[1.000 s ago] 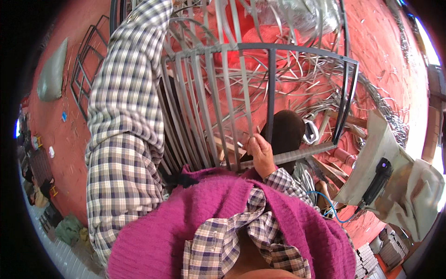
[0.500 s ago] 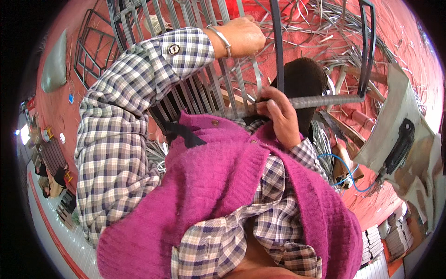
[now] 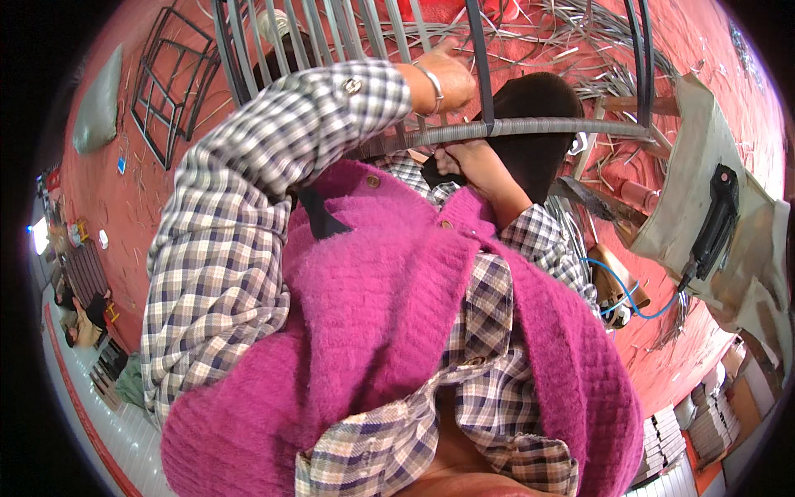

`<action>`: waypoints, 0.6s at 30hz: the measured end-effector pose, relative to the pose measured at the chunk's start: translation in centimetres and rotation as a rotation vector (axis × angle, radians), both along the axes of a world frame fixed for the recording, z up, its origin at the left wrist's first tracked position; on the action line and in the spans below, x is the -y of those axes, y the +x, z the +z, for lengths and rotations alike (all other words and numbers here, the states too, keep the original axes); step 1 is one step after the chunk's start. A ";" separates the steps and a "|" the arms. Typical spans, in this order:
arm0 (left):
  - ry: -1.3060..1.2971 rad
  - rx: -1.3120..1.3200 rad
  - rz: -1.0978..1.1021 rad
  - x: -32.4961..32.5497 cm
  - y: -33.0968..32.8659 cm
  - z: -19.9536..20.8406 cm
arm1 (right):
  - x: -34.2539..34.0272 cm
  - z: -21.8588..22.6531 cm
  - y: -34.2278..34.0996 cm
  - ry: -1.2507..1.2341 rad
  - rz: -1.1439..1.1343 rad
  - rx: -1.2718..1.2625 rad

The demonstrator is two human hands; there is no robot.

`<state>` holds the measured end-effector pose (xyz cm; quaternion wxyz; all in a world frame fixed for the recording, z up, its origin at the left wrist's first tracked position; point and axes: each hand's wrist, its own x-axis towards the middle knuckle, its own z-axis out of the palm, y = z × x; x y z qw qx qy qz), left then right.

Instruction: The person repeatedly wraps and staples thin strips of material around the vertical bars of a metal chair frame. They use a handheld stapler to secure each strip in place, working methodically along the frame.

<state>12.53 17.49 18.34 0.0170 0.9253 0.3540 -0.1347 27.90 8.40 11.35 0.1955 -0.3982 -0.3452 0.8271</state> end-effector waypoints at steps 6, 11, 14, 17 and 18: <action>0.161 0.557 0.224 7.2 -2.0 3.3 | 1.0 1.7 1.0 0.072 0.027 0.108; 0.213 0.520 0.280 10.4 -1.7 1.0 | 1.1 1.6 1.6 0.078 0.042 0.119; 0.173 0.582 0.255 10.6 -1.4 0.2 | 1.4 1.7 2.1 0.641 0.170 0.258; 0.153 0.544 0.179 10.7 -1.3 -0.1 | 1.8 3.2 2.6 1.033 0.184 0.488; 0.166 0.591 0.120 10.9 -1.2 -0.3 | 1.8 4.0 2.8 1.147 0.218 0.465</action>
